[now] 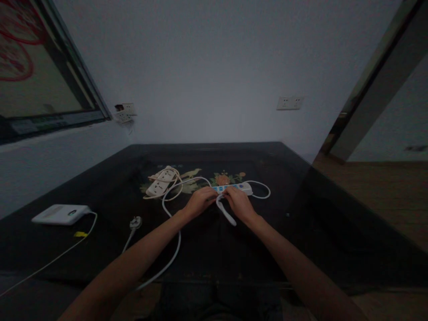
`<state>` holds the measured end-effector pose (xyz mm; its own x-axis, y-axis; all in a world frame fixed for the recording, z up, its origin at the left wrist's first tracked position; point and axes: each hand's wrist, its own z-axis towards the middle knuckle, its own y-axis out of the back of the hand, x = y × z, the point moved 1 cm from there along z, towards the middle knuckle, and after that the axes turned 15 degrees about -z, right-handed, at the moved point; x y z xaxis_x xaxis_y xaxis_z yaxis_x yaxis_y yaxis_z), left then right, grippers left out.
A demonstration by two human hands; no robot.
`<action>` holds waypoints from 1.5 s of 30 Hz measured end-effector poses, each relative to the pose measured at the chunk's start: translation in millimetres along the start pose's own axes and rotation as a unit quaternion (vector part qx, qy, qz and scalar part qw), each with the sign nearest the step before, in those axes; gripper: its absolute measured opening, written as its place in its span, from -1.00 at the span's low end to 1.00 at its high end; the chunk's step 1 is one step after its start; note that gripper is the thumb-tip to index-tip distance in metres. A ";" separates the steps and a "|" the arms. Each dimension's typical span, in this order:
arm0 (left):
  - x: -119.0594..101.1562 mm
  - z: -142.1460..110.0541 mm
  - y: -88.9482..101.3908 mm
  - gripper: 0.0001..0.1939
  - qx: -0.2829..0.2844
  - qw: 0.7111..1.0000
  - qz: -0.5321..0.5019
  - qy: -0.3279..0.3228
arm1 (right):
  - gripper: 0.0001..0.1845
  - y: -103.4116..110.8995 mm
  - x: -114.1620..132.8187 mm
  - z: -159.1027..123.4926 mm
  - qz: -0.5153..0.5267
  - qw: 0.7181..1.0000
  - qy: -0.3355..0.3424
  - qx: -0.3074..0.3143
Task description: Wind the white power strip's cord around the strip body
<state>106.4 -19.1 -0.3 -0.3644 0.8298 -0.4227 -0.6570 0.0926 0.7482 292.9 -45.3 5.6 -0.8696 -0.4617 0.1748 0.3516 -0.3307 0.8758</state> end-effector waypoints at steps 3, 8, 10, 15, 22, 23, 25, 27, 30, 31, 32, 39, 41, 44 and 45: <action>-1.2 -8.5 5.3 -0.78 0.001 1.000 0.003 -0.005 | -0.88 -4.3 -3.8 -1.5 0.020 1.000 0.003 -0.007; -11.3 -23.0 22.4 -0.75 0.012 1.000 0.019 -0.005 | -0.85 -11.2 -7.7 -3.8 0.043 0.999 -0.014 -0.026; -19.7 -27.1 30.7 -0.74 0.024 0.999 0.032 0.004 | -0.85 -13.0 -7.8 -3.8 0.055 0.998 -0.011 -0.025; -48.0 -29.2 49.3 -0.75 0.068 0.994 0.086 0.020 | -0.84 -14.5 -6.2 -1.6 0.081 0.997 -0.004 -0.009; -80.0 -18.8 61.2 -0.85 0.154 0.964 0.212 0.051 | -0.93 -21.1 -1.8 3.7 0.091 0.995 -0.039 0.002; -83.2 -16.7 62.3 -0.87 0.171 0.956 0.233 0.057 | -0.92 -22.5 -1.5 4.1 0.091 0.995 -0.043 0.001; -89.6 -12.3 65.3 -0.87 0.203 0.942 0.261 0.055 | -0.89 -25.0 -1.0 4.6 0.095 0.994 -0.046 -0.001; -95.9 -7.5 70.5 -0.88 0.220 0.937 0.265 0.057 | -0.88 -26.5 -0.9 4.9 0.099 0.994 -0.049 -0.003; -103.4 0.2 81.9 -0.87 0.222 0.943 0.231 0.089 | -0.87 -26.7 -0.5 5.0 0.103 0.993 -0.057 -0.010; -105.2 2.7 86.2 -0.86 0.221 0.947 0.209 0.106 | -0.87 -26.4 -0.1 4.9 0.104 0.993 -0.059 -0.011; -106.5 5.2 90.4 -0.85 0.218 0.951 0.182 0.124 | -0.86 -26.2 0.3 4.8 0.104 0.993 -0.061 -0.013; -111.4 11.3 113.9 -0.83 0.210 0.955 0.035 0.205 | -0.82 -29.0 3.5 3.6 0.091 0.994 -0.061 -0.010; -113.3 9.1 122.3 -0.80 0.218 0.951 0.040 0.218 | -0.82 -30.7 4.1 2.5 0.085 0.995 -0.055 -0.005; -117.0 6.1 140.1 -0.77 0.230 0.943 0.058 0.232 | -0.83 -31.4 4.9 0.5 0.078 0.996 -0.045 0.003; -118.5 5.9 147.0 -0.76 0.230 0.942 0.064 0.236 | -0.83 -31.0 5.3 -0.1 0.075 0.996 -0.042 0.005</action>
<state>56.9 -100.6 162.8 -0.7456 0.5237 -0.4121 -0.2707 0.3270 0.9054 277.4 -37.6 -20.7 -0.8333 -0.4345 0.3417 0.4775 -0.2542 0.8411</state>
